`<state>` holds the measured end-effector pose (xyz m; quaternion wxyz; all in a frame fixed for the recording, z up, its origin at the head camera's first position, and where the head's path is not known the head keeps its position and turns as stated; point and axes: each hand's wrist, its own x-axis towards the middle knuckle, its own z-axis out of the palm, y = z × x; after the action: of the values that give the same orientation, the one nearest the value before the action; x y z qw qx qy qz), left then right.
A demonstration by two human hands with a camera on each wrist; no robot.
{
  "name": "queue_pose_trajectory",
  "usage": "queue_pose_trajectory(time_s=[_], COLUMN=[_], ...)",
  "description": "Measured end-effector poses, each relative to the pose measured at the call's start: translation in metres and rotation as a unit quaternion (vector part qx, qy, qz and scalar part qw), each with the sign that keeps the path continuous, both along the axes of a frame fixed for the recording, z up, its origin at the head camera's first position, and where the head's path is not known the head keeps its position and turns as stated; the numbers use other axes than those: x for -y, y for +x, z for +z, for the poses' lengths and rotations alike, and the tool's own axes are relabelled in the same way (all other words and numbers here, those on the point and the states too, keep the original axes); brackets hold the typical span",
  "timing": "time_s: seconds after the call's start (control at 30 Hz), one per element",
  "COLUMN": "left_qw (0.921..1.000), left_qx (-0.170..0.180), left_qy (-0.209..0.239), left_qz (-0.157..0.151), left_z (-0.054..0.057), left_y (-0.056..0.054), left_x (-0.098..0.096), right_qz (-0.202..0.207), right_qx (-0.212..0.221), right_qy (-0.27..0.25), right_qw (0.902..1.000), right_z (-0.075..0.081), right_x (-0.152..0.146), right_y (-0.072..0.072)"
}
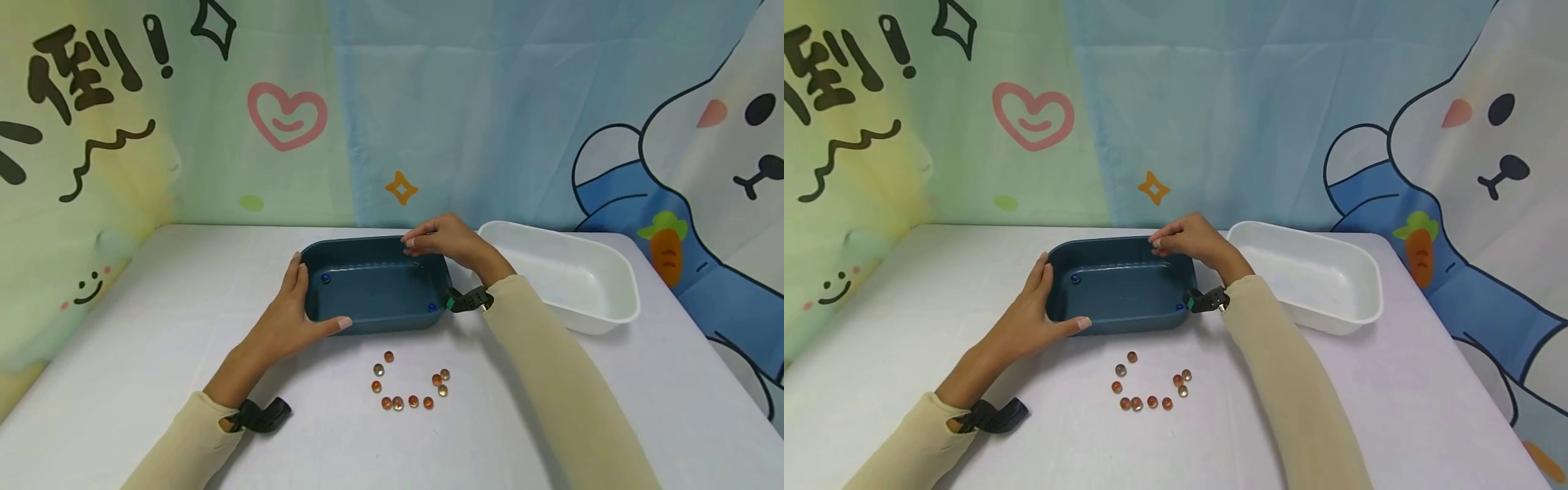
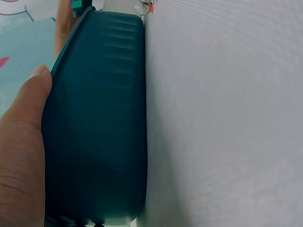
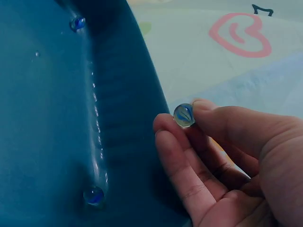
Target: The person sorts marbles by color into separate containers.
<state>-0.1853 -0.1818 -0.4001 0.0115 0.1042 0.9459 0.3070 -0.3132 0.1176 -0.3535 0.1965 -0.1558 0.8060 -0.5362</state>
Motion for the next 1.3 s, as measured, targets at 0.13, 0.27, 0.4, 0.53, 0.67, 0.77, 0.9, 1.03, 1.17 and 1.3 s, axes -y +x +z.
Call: queue_pose_trajectory(time_s=[0.13, 0.27, 0.4, 0.53, 0.67, 0.77, 0.9, 1.03, 1.17, 1.3], left_qw=[1.0000, 1.0000, 1.0000, 1.0000, 1.0000, 1.0000, 1.0000, 1.0000, 1.0000, 1.0000], left_qx=[-0.002, 0.000, 0.001, 0.001, 0.001, 0.000, 0.001, 0.001, 0.000, 0.000], left_qy=[0.000, 0.003, 0.003, 0.001, 0.000, 0.000, 0.001, 0.004, 0.007, 0.008], left_qz=[0.000, -0.002, -0.002, -0.001, 0.000, 0.001, 0.000, -0.001, -0.001, -0.002], left_z=[-0.0001, 0.0000, 0.0003, 0.0007, 0.0012, 0.0014, 0.0013, 0.0010, 0.0009, 0.0008], left_y=[-0.0001, -0.0001, -0.0001, 0.0000, 0.0001, 0.0003, 0.0007, 0.0008, 0.0007, 0.0005], left_x=[0.0002, 0.0000, -0.0005, -0.0005, -0.0007, -0.0007, -0.0002, 0.0004, 0.0004, 0.0009], right_qz=[0.004, 0.016, 0.028, 0.038, 0.038, 0.037, 0.040, 0.042, 0.043, 0.043], right_qx=[0.008, -0.003, -0.013, -0.017, -0.015, -0.016, -0.019, -0.022, -0.023, -0.025], right_qy=[0.001, 0.010, 0.013, 0.012, 0.007, 0.007, 0.007, 0.008, 0.005, -0.004], right_qw=[1.0000, 0.9998, 0.9994, 0.9990, 0.9991, 0.9991, 0.9990, 0.9988, 0.9988, 0.9988], right_z=[0.0016, 0.0005, -0.0016, -0.0020, -0.0025, -0.0026, -0.0037, -0.0045, -0.0042, -0.0035], right_x=[0.0032, 0.0027, -0.0005, -0.0027, -0.0032, -0.0031, -0.0028, -0.0033, -0.0042, -0.0045], right_y=[-0.0020, -0.0018, -0.0015, -0.0009, -0.0014, -0.0013, -0.0010, -0.0006, 0.0010, 0.0039])
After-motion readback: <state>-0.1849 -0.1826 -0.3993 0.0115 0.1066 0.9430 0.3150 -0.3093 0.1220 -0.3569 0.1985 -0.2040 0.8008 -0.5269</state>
